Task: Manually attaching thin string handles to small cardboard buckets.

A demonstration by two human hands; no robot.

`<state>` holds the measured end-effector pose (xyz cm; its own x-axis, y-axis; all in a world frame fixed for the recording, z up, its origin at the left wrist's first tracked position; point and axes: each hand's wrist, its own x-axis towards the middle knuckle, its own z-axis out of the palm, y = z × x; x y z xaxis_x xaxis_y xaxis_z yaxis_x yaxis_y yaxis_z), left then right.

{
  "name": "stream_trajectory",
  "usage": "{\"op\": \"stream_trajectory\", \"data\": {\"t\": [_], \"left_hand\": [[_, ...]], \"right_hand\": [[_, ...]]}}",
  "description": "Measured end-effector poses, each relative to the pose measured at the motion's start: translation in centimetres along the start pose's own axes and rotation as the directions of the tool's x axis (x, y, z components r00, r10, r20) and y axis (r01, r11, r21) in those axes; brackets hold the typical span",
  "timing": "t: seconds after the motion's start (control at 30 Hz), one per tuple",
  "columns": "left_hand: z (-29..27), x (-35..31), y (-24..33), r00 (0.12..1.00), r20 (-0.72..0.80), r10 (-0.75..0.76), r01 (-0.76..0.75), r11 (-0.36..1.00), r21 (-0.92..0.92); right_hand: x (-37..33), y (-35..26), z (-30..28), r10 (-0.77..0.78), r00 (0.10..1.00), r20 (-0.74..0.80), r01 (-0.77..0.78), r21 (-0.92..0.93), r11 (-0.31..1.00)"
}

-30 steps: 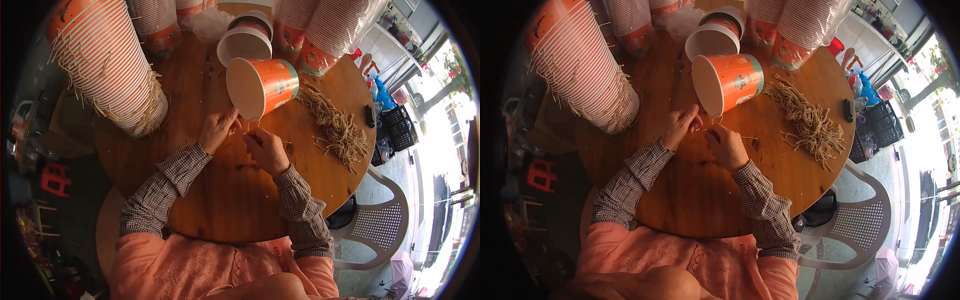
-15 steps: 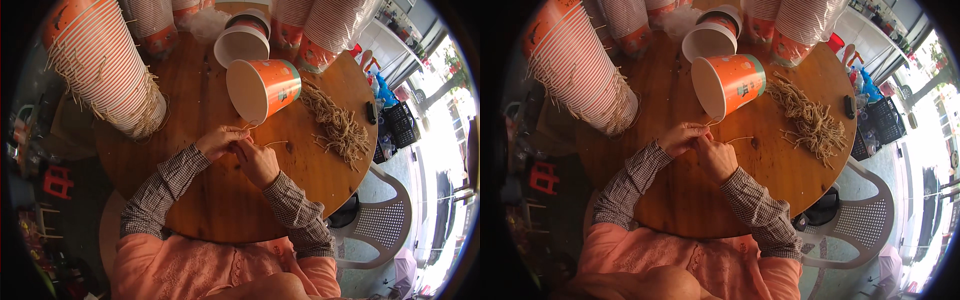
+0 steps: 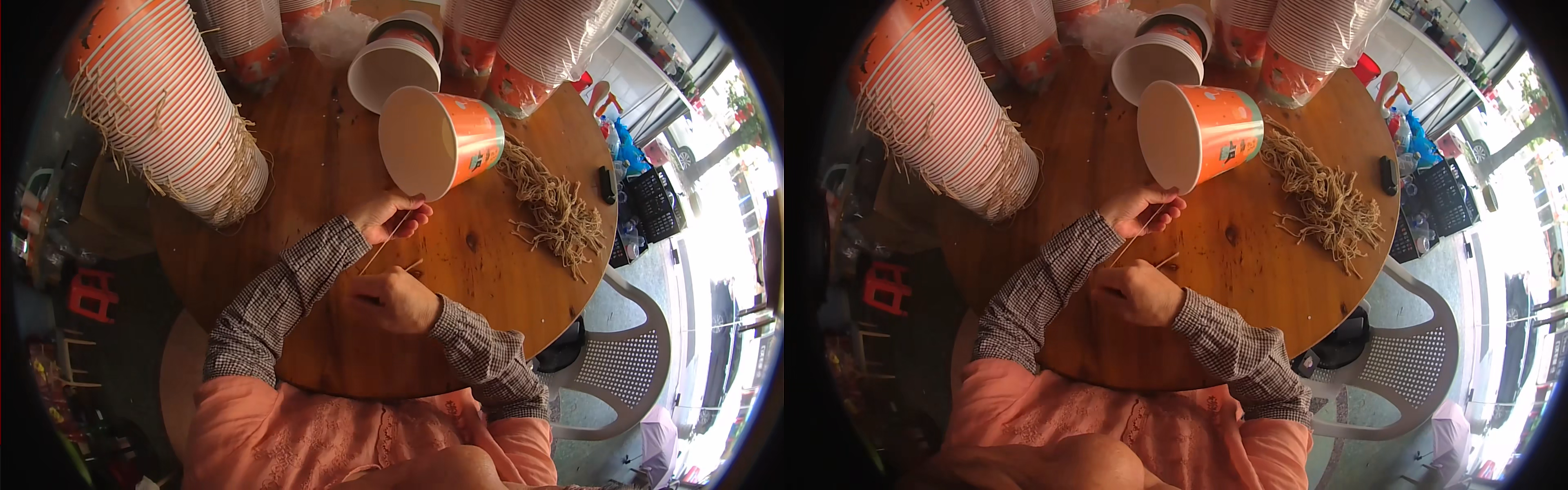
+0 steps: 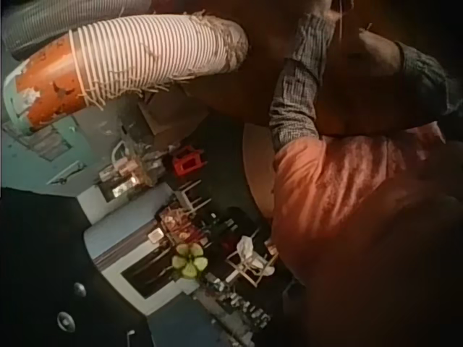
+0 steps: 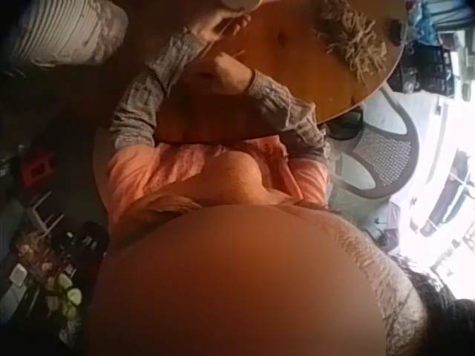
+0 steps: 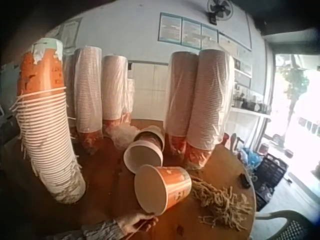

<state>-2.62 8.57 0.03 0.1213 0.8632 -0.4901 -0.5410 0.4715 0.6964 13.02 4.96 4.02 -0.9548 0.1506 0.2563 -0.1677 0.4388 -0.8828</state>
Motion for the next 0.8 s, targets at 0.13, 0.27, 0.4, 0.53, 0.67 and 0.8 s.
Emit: {"op": "stream_trajectory", "data": {"t": [0.13,0.27,0.4,0.53,0.67,0.8], "left_hand": [[-0.2,0.7,0.2,1.0,0.027,-0.011,0.014,0.994,-0.107],[-1.0,1.7,0.0,0.999,0.0,0.038,-0.037,0.987,-0.155],[-1.5,1.5,0.1,0.919,-0.131,0.372,-0.332,0.909,0.25],[-5.4,0.8,2.0,0.503,0.032,0.864,-0.546,0.289,0.787],[-4.2,-3.0,4.9,0.175,0.145,0.974,-0.375,-0.07,0.924],[-3.4,-4.1,4.8,-0.152,0.129,0.98,-0.323,-0.173,0.93]], "right_hand": [[0.2,-0.4,-0.8,-0.007,0.998,0.066,0.002,0.075,0.997],[-0.1,1.0,-0.6,-0.001,0.997,0.079,0.003,-0.023,1.0],[-0.3,0.3,-1.6,0.053,0.993,0.109,-0.059,0.049,0.997],[-0.6,-0.1,-3.5,-0.021,0.98,-0.196,0.034,0.064,0.997],[-2.7,-0.2,-7.1,0.325,0.906,-0.269,-0.116,0.582,0.805],[-1.8,1.9,-7.3,0.247,0.911,-0.331,0.068,0.71,0.701]]}}
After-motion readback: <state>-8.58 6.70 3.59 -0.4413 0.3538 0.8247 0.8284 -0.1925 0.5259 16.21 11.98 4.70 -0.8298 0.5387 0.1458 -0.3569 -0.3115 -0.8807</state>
